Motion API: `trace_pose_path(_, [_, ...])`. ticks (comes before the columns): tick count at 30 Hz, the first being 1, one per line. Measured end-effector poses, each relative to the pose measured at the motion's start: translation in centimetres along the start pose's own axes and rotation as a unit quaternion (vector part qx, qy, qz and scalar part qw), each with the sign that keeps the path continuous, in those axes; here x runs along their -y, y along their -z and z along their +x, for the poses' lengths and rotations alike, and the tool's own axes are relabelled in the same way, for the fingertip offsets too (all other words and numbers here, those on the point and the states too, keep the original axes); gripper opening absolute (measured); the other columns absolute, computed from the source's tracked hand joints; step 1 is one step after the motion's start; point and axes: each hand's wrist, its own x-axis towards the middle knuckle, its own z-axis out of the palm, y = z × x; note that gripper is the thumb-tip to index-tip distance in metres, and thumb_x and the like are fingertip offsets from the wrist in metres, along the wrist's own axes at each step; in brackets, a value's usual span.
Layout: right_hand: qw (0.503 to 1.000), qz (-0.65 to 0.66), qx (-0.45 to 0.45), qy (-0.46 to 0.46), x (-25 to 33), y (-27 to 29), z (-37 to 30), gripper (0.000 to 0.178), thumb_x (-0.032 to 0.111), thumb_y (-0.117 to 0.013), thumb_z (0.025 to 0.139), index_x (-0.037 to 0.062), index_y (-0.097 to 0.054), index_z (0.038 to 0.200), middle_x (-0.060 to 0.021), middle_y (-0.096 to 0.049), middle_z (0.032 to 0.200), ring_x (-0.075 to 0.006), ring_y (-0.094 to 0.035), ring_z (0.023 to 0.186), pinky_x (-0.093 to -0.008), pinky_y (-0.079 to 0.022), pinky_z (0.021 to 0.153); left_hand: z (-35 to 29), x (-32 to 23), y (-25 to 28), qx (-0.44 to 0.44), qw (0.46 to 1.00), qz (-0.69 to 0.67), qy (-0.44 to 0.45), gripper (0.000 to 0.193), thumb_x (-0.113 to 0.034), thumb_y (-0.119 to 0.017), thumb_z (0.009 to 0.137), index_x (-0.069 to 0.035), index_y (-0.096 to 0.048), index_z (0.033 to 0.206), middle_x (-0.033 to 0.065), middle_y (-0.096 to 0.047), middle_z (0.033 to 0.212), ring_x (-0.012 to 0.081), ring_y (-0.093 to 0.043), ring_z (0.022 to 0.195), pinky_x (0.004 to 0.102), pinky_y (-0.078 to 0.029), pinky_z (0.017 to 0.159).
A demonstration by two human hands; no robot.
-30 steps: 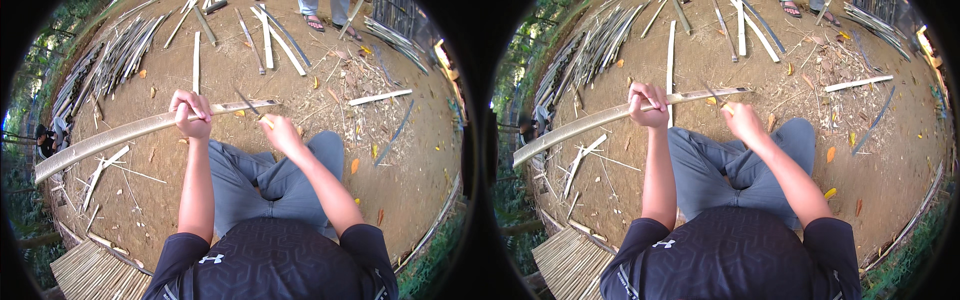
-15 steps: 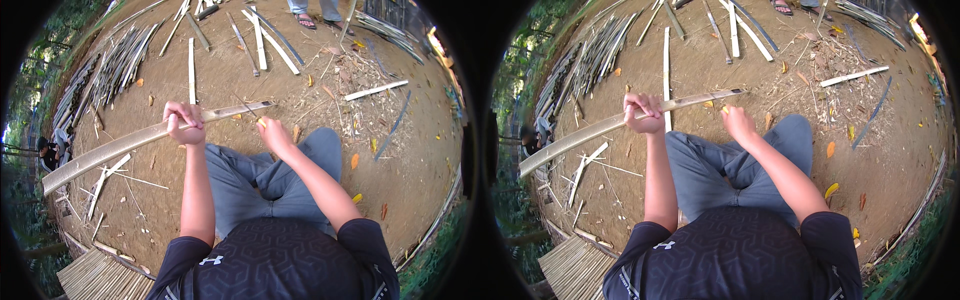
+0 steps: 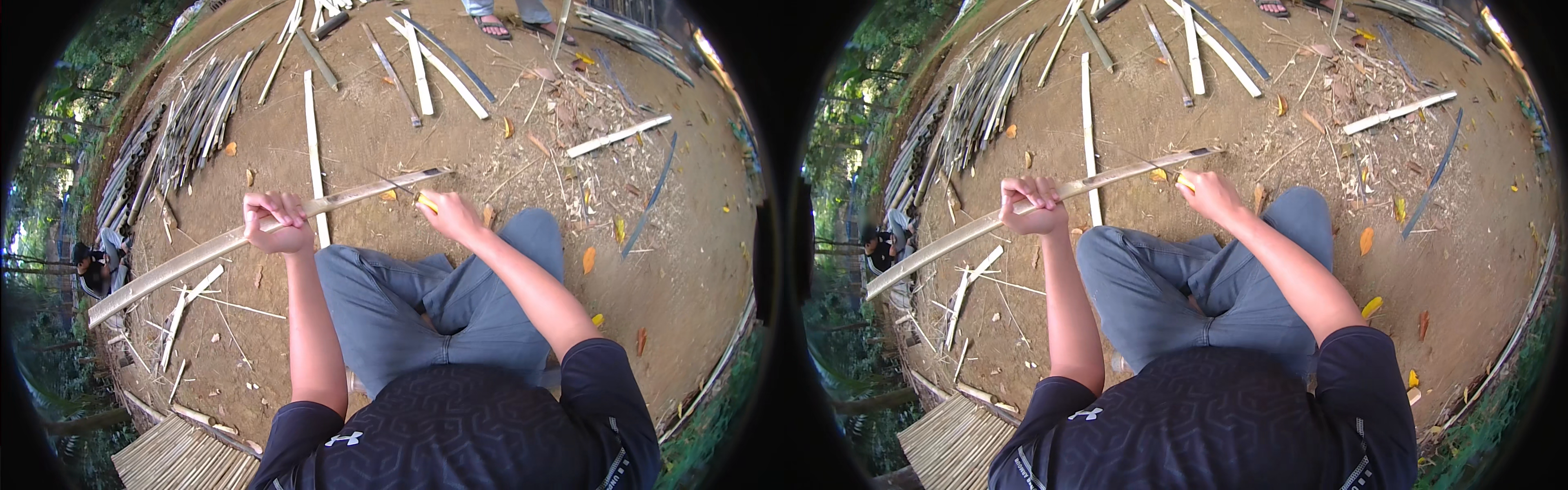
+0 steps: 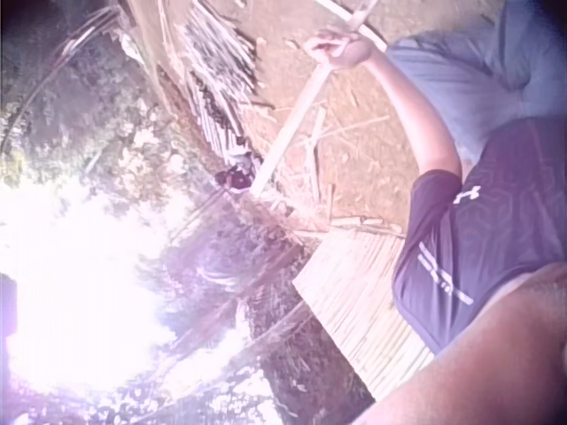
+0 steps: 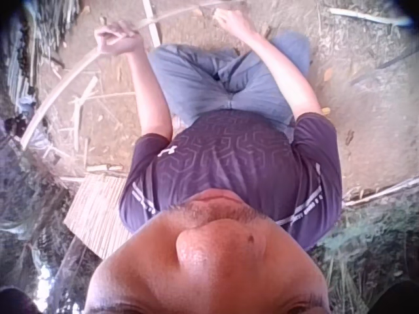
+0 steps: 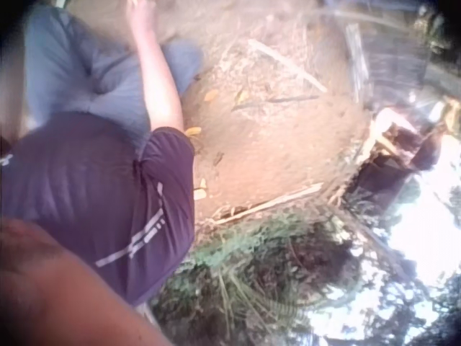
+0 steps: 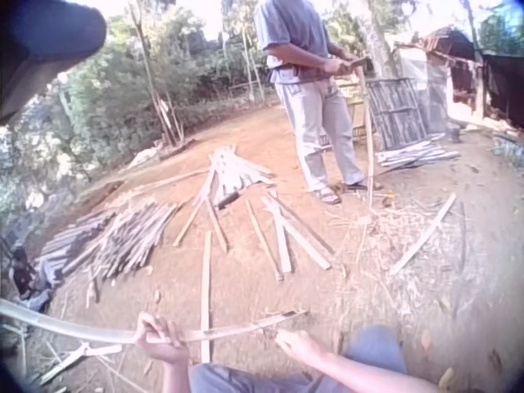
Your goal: The person whittles a long strip of bamboo using a knife while sitting cross-legged on the ground.
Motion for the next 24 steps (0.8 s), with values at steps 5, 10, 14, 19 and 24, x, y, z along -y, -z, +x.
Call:
trace_pose_path(5, [0.995, -0.053, -0.007, -0.08, -5.1, -1.9, 2.2, 0.024, 0.029, -0.06, 0.091, 0.0076, -0.066, 0.1, -0.0203, -0.068, 0.076, -0.0365, -0.069, 0.073, -0.0473, -0.056, 0.065, 0.8, 0.7, -0.1, -0.034, 0.999, -0.018, 0.012, 0.028, -0.032, -0.038, 0.083, -0.009, -0.043, 0.069, -0.0009, -0.036, 0.044, 0.0072, -0.03, 0.032, 0.0225, -0.029, 0.032])
trace_pose_path(10, [0.995, 0.046, -0.064, 0.055, -5.3, -3.0, 1.3, 0.024, 0.029, -0.058, 0.091, 0.0084, -0.065, 0.102, -0.0196, -0.068, 0.076, -0.037, -0.068, 0.072, -0.0475, -0.056, 0.064, 2.6, 0.8, 0.5, -0.034, 0.999, 0.02, 0.02, 0.028, -0.03, -0.036, 0.082, -0.011, -0.046, 0.064, -0.0019, -0.034, 0.043, 0.0087, -0.03, 0.032, 0.0226, -0.024, 0.033])
trace_pose_path(14, [0.998, -0.024, -0.021, -0.058, -6.3, -3.4, 3.5, 0.024, 0.029, -0.058, 0.091, 0.0089, -0.065, 0.101, -0.0196, -0.068, 0.076, -0.0363, -0.068, 0.072, -0.0476, -0.056, 0.064, 4.2, 1.1, 0.6, -0.087, 0.995, 0.039, 0.035, 0.03, -0.032, -0.037, 0.083, -0.011, -0.045, 0.063, -0.0021, -0.033, 0.043, 0.0083, -0.027, 0.032, 0.0224, -0.023, 0.033])
trace_pose_path(19, [0.999, -0.011, 0.007, -0.05, -5.7, -2.8, 3.2, 0.023, 0.028, -0.059, 0.091, 0.0071, -0.065, 0.096, -0.0208, -0.068, 0.079, -0.0389, -0.068, 0.075, -0.0484, -0.055, 0.064, 4.4, 0.8, 1.1, -0.064, 0.997, 0.036, 0.031, 0.03, -0.033, -0.037, 0.082, -0.011, -0.044, 0.063, -0.002, -0.032, 0.043, 0.0082, -0.026, 0.032, 0.0225, -0.023, 0.033])
trace_pose_path(24, [0.996, -0.018, 0.021, -0.089, -8.1, -3.0, 3.9, 0.022, 0.026, -0.057, 0.092, 0.0069, -0.067, 0.096, -0.0167, -0.07, 0.081, -0.0331, -0.069, 0.071, -0.0467, -0.056, 0.064, 4.0, 1.6, -0.7, -0.042, 0.998, 0.024, 0.039, 0.031, -0.034, -0.038, 0.082, -0.011, -0.046, 0.064, -0.0017, -0.033, 0.043, 0.0086, -0.028, 0.031, 0.0223, -0.025, 0.033])
